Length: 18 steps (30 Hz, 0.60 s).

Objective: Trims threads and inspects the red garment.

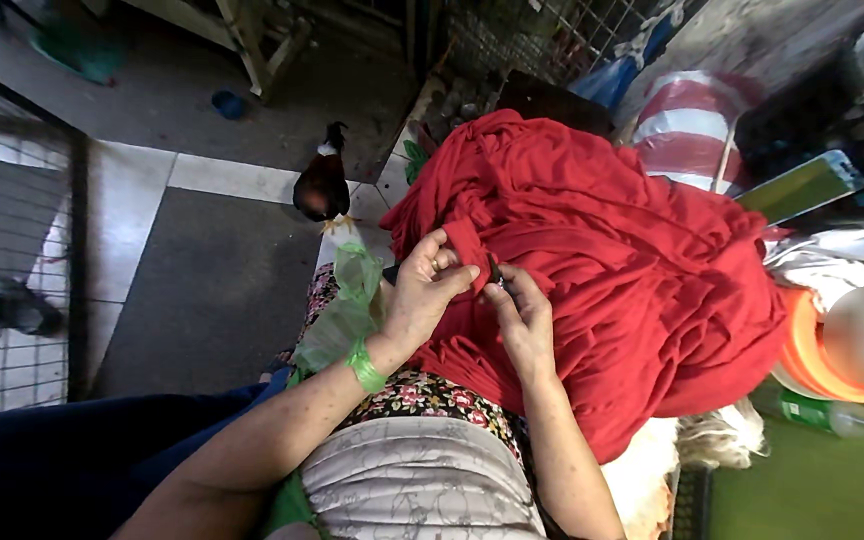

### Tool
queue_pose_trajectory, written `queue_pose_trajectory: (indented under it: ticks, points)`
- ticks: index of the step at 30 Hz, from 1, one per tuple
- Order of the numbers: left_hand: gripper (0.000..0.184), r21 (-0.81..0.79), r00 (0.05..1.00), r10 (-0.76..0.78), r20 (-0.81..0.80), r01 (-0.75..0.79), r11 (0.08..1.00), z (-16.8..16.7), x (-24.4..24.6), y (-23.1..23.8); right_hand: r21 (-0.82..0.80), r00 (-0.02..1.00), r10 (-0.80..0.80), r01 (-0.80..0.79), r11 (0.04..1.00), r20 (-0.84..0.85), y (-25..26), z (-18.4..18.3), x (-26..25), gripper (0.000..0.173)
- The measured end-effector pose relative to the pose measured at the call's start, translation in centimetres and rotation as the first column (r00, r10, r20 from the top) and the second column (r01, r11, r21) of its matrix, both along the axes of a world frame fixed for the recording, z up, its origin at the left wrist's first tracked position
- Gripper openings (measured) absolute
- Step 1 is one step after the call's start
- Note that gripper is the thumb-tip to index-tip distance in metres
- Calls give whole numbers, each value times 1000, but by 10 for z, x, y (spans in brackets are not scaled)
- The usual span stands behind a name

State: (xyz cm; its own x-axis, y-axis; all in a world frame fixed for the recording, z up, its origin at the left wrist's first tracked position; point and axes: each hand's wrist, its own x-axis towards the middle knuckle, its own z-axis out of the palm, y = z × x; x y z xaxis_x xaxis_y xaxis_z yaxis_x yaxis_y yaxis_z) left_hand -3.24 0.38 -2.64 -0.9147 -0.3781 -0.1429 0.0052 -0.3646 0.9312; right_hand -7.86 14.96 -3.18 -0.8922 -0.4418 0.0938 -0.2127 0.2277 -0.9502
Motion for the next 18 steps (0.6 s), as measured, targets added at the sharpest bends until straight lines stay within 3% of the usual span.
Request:
queue_pose_trajectory:
  ticks: [5, 10, 13, 16, 18]
  points:
    - [53, 14, 1000, 1, 1, -1, 1000, -1, 0, 0, -178, 990, -18, 44, 983, 143, 5, -10, -4, 21]
    - [51, 35, 1000, -2, 4, 2, 999, 1, 1, 0, -253, 985, -27, 70, 965, 169, 7, -22, -5, 20]
    - [51, 9, 1000, -24, 2, 24, 1000, 2, 3, 0, -223, 994, -68, 86, 971, 86, 4, -14, 0, 26]
    - [43, -157, 993, -109, -50, 100, 983, 12, 8, -2, -74, 993, -42, 34, 997, -109, -2, 5, 1, 54]
    - [35, -292, 976, -171, -135, 125, 948, 19, 13, -10, 25, 963, -6, 13, 1000, -270, -2, 20, -4, 47]
